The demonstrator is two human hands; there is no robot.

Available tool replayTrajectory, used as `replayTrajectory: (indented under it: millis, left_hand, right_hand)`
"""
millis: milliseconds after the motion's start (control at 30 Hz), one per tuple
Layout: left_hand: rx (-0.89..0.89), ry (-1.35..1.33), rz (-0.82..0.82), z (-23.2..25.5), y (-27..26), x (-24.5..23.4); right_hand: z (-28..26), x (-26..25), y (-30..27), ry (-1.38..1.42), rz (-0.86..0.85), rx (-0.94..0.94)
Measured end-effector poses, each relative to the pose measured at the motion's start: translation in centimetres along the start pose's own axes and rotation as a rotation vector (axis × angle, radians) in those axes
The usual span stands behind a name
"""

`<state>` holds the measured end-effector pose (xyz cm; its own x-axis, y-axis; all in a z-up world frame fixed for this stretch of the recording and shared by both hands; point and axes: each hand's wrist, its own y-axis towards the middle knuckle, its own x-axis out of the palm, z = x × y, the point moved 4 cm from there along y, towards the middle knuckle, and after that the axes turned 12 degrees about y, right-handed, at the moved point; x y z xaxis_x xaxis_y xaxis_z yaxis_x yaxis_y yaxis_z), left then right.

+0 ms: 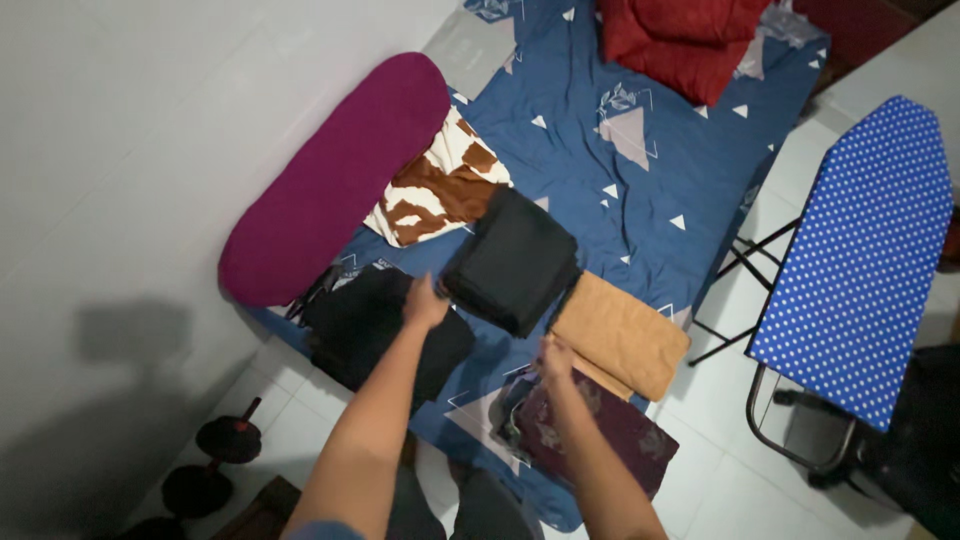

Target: The person folds multiple pairs of black trousers by hand on an ironing board and places them in stacks on a bed.

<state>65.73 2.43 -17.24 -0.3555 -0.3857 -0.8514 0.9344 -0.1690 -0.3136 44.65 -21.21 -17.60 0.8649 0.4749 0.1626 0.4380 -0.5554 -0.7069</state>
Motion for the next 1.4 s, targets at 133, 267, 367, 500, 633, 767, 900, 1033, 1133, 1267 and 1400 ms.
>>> replayTrajectory:
  millis: [133,267,367,500,633,767,900,1033,1133,1267,1400]
  left_hand:
    - [-0.163,0.273,-0.248,-6.8,-5.6,2.7]
    - [-0.275,0.306,-0.310,-12.6,-9.8,2.6]
    - [-0.302,0.301,-0.309,-15.4,-11.2,1.9]
    - [-0.188,0.180,-0.232,-17.9,-12.1,1.0]
    - [-0.048,-0.018,-0.275,-19.6,-13.8,1.0]
    - [-0.042,-0.017,-0.341,-21.4,-15.7,0.3]
    - [-0.053,-0.044,-0.361,-22.8,-17.0,-1.0]
    - [-0.061,0.113,-0.242,-23.4,-17.8,-3.6]
    - [0.146,0.237,-0.009,-19.2,-17.6,-8.4]
    - [0.563,0.110,0.491,-12.1,-18.9,-14.1]
    - [0.966,-0.283,0.830,-6.3,-21.1,-17.2]
  right_hand:
    - [4.1,0.4,-4.8,-0.025,-0.120,-0.038]
    - [7.2,2.9,-7.3,-0.112,-0.145,-0.066]
    - [11.9,4.2,-7.1,-0.192,-0.163,0.184]
    - [17.5,8.4,-6.4,-0.101,-0.271,0.328]
    - [21.9,11.9,-6.5,-0.111,-0.233,0.461]
    - [24.5,14.8,-7.2,-0.118,-0.142,0.544]
    - [25.8,16.3,-7.9,-0.109,-0.134,0.527]
    - [25.3,17.5,-9.1,0.210,-0.162,0.406]
    - [23.1,17.0,-11.3,0.277,-0.295,0.289]
    - [16.1,15.2,-18.1,0.205,-0.465,0.116]
    - [7.4,12.1,-24.3,0.229,-0.510,0.030]
